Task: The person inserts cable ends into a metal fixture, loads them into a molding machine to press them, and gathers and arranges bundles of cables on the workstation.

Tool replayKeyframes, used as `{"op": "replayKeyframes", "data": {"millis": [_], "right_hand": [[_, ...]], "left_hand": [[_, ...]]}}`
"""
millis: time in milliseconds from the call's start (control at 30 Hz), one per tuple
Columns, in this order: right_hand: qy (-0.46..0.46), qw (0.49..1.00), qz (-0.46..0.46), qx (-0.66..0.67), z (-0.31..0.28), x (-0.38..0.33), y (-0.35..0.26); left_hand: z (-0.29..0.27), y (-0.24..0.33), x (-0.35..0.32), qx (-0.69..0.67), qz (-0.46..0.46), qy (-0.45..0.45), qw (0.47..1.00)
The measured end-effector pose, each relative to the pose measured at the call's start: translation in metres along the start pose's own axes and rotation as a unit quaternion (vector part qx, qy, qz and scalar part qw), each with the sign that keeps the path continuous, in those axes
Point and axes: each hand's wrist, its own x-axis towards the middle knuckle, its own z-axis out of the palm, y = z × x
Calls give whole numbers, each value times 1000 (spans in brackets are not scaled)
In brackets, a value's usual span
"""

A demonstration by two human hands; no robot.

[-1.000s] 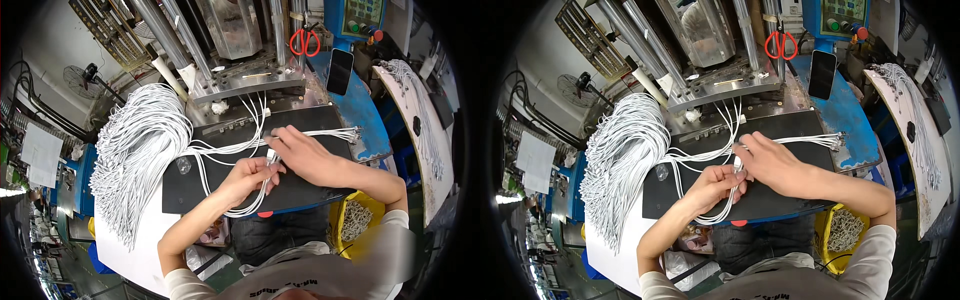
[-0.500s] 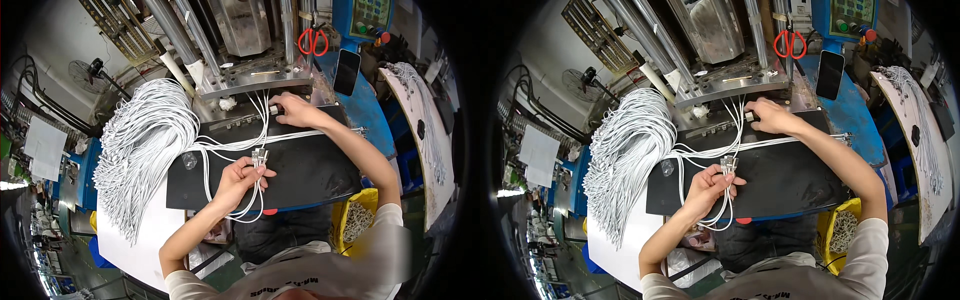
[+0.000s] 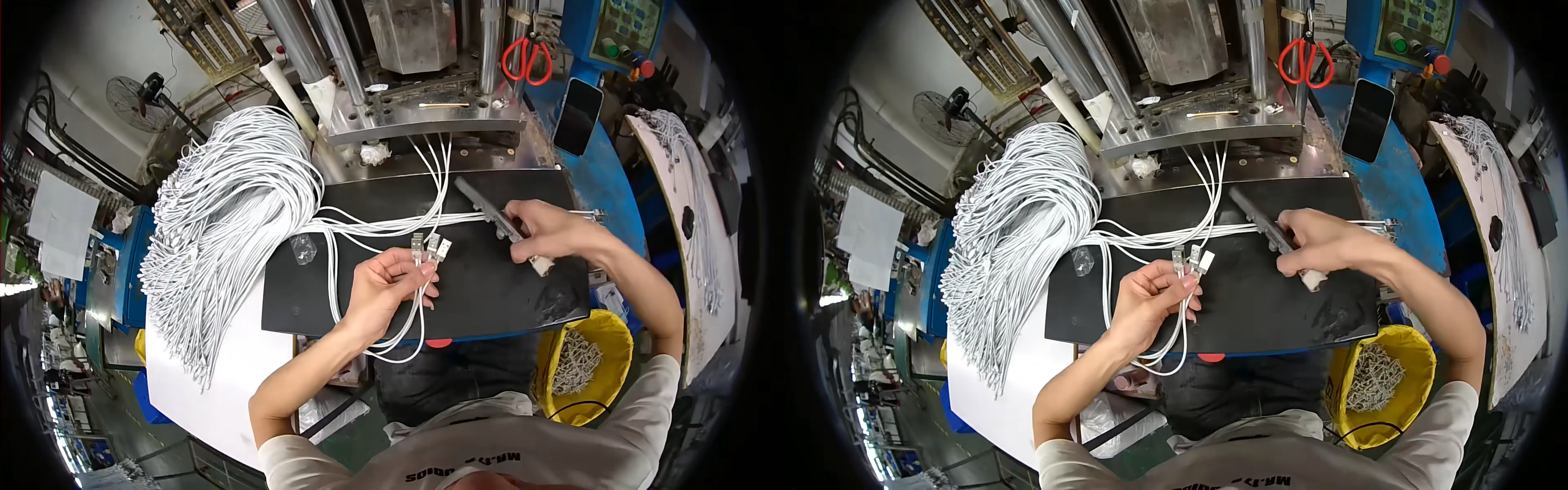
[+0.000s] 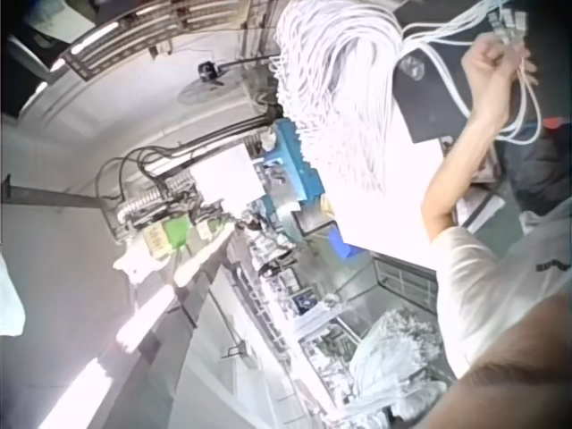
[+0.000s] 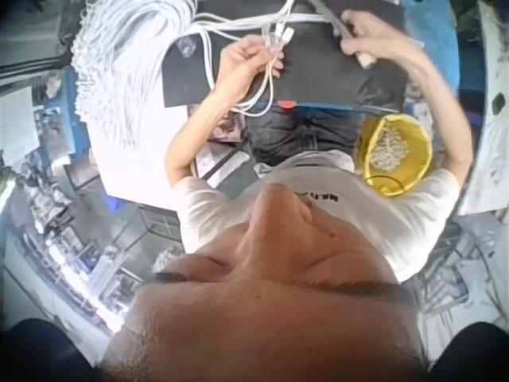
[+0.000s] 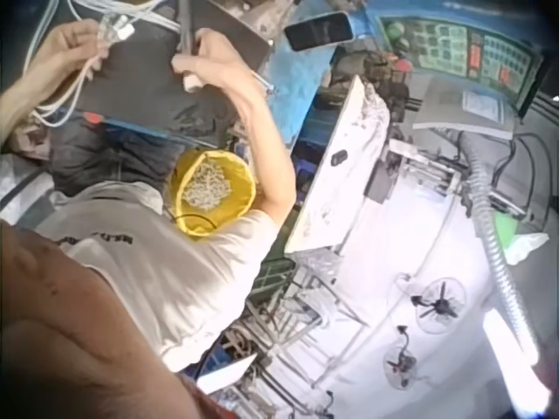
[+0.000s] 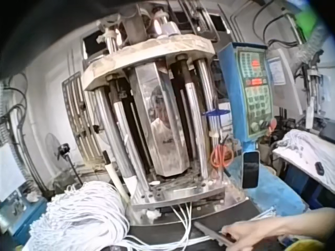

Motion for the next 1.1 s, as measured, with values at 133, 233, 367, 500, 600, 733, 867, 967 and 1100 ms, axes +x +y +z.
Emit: {"op": "replayKeyframes", "data": {"millis": [133, 233, 367, 500, 600, 733, 867, 967, 1100], "right_hand": [[64, 884, -102, 452, 33, -2, -7], [42, 850, -73, 519, 28, 17, -41], [9, 893, -118, 435, 39, 48, -43], [14, 896, -104, 432, 50, 49, -47], [0, 884, -76, 462, 39, 36, -40], [-10, 915, -73, 396, 40, 30, -36], [-11, 911, -73, 405, 43, 34, -41], [-22, 884, -93, 457, 46, 31, -38], [-11, 904, -93, 417, 41, 29, -31]], "left_hand": [[4, 2, -1, 20, -5, 0, 1000], [5, 2, -1, 35, -5, -17, 999], [3, -1, -3, 49, -7, -23, 998], [6, -1, -6, 53, -5, -6, 999], [3, 0, -5, 40, -17, 15, 999], [6, 2, -3, 65, -27, 6, 998], [6, 0, -5, 94, -9, -2, 995], [10, 7, -6, 92, -20, 27, 995], [5, 11, -4, 112, -39, 13, 993]]}}
